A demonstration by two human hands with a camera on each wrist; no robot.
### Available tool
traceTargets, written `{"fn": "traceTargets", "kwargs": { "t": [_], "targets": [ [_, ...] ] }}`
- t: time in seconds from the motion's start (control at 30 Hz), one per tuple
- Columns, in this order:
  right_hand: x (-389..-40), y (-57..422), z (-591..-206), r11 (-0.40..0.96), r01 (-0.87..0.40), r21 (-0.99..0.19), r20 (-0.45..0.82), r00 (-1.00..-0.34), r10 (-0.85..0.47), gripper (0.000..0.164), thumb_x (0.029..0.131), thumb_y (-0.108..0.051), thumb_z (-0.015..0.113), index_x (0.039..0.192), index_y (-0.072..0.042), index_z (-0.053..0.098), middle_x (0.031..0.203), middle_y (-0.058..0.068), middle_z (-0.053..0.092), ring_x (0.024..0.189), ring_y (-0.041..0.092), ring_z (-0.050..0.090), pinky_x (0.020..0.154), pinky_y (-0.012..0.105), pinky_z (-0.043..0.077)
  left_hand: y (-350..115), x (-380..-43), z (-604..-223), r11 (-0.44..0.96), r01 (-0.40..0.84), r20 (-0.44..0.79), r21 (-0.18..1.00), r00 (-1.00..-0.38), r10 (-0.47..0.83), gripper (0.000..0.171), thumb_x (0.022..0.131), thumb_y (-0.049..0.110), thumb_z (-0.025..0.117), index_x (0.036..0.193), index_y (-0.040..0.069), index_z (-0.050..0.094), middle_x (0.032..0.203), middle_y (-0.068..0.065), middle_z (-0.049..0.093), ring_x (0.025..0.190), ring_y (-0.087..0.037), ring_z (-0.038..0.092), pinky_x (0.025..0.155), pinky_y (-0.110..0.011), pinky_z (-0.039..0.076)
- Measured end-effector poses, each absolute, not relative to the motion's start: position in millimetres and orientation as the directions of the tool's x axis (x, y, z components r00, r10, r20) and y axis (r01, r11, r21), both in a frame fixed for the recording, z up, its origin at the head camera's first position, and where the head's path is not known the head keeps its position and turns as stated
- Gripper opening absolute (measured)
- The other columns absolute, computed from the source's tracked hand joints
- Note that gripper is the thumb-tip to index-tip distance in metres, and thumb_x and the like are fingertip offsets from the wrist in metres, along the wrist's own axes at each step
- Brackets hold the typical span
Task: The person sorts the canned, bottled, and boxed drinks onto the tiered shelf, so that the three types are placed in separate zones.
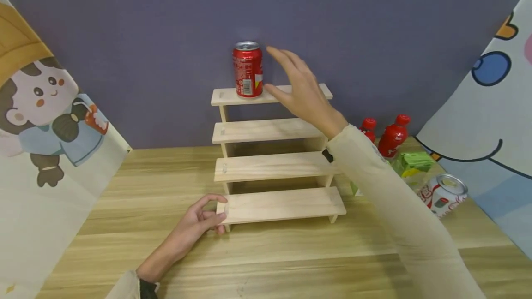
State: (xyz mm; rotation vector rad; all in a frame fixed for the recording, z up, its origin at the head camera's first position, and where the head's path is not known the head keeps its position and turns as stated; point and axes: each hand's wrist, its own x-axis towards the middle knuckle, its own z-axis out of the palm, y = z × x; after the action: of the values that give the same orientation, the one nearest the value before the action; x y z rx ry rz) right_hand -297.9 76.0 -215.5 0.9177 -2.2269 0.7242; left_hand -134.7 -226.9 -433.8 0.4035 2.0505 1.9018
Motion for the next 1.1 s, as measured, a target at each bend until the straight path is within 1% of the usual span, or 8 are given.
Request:
{"fn": "traceTargets", "kwargs": {
  "t": [0.1, 0.23, 0.43, 0.67, 0.77, 0.9, 1.1],
  "targets": [
    [-292, 83, -220, 0.609, -0.758, -0.233, 0.717, -0.557, -0.419, 0.069, 0.095, -0.033, 0.069, 0.154, -0.022, 0.036, 0.154, 0.001, 0.041, 0.142, 0.014, 0.034, 0.116, 0.037, 0.029, -227, -135, -434, 0.082, -0.005, -0.038, 0.997, -0.911, 0.411, 0.043, 0.101, 0.017, 0.06, 0.139, 0.007, 0.042, 0.076, -0.007, 0.07, 0.079, -0.024, 0.068, 0.082, -0.038, 0.055],
    [-284, 90, -227, 0.609, -0.764, -0.211, 0.715, -0.546, -0.437, 0.07, 0.095, -0.033, 0.069, 0.155, -0.022, 0.036, 0.154, 0.003, 0.04, 0.142, 0.017, 0.034, 0.115, 0.041, 0.031, -227, -135, -435, 0.077, -0.008, -0.039, 0.997, -0.913, 0.407, 0.043, 0.101, 0.017, 0.06, 0.139, 0.007, 0.043, 0.076, -0.007, 0.07, 0.079, -0.024, 0.068, 0.081, -0.038, 0.055],
    [-269, 99, -235, 0.594, -0.785, -0.174, 0.735, -0.505, -0.452, 0.069, 0.094, -0.031, 0.07, 0.154, -0.021, 0.038, 0.152, 0.005, 0.042, 0.142, 0.022, 0.036, 0.114, 0.045, 0.033, -226, -135, -435, 0.074, -0.01, -0.039, 0.997, -0.913, 0.405, 0.043, 0.101, 0.017, 0.06, 0.139, 0.007, 0.043, 0.076, -0.007, 0.071, 0.079, -0.024, 0.068, 0.081, -0.038, 0.055],
    [-251, 107, -240, 0.583, -0.797, -0.154, 0.74, -0.484, -0.466, 0.066, 0.094, -0.029, 0.07, 0.153, -0.02, 0.04, 0.15, 0.008, 0.045, 0.139, 0.026, 0.039, 0.114, 0.052, 0.028, -227, -135, -435, 0.073, 0.0, -0.03, 0.997, -0.911, 0.412, 0.042, 0.101, 0.017, 0.059, 0.139, 0.007, 0.042, 0.076, -0.007, 0.07, 0.08, -0.026, 0.068, 0.082, -0.039, 0.055],
    [-245, 108, -244, 0.582, -0.801, -0.143, 0.74, -0.477, -0.474, 0.066, 0.094, -0.028, 0.071, 0.152, -0.019, 0.04, 0.149, 0.01, 0.045, 0.138, 0.027, 0.041, 0.113, 0.052, 0.032, -227, -135, -435, 0.076, -0.004, -0.035, 0.997, -0.912, 0.409, 0.042, 0.101, 0.018, 0.059, 0.139, 0.007, 0.043, 0.076, -0.007, 0.07, 0.08, -0.026, 0.068, 0.082, -0.039, 0.055],
    [-238, 110, -249, 0.572, -0.811, -0.123, 0.739, -0.46, -0.492, 0.067, 0.093, -0.023, 0.073, 0.151, -0.016, 0.042, 0.148, 0.012, 0.046, 0.137, 0.027, 0.042, 0.11, 0.049, 0.037, -228, -136, -435, 0.079, -0.009, -0.04, 0.997, -0.913, 0.406, 0.042, 0.101, 0.018, 0.059, 0.139, 0.008, 0.043, 0.076, -0.007, 0.07, 0.08, -0.026, 0.068, 0.082, -0.039, 0.055],
    [-226, 117, -261, 0.572, -0.813, -0.113, 0.737, -0.454, -0.501, 0.067, 0.09, -0.018, 0.075, 0.15, -0.014, 0.044, 0.147, 0.012, 0.047, 0.135, 0.028, 0.044, 0.109, 0.048, 0.037, -228, -138, -436, 0.081, -0.009, -0.042, 0.997, -0.908, 0.417, 0.042, 0.102, 0.018, 0.059, 0.139, 0.008, 0.043, 0.076, -0.007, 0.07, 0.081, -0.026, 0.068, 0.084, -0.039, 0.054]
  ]
}}
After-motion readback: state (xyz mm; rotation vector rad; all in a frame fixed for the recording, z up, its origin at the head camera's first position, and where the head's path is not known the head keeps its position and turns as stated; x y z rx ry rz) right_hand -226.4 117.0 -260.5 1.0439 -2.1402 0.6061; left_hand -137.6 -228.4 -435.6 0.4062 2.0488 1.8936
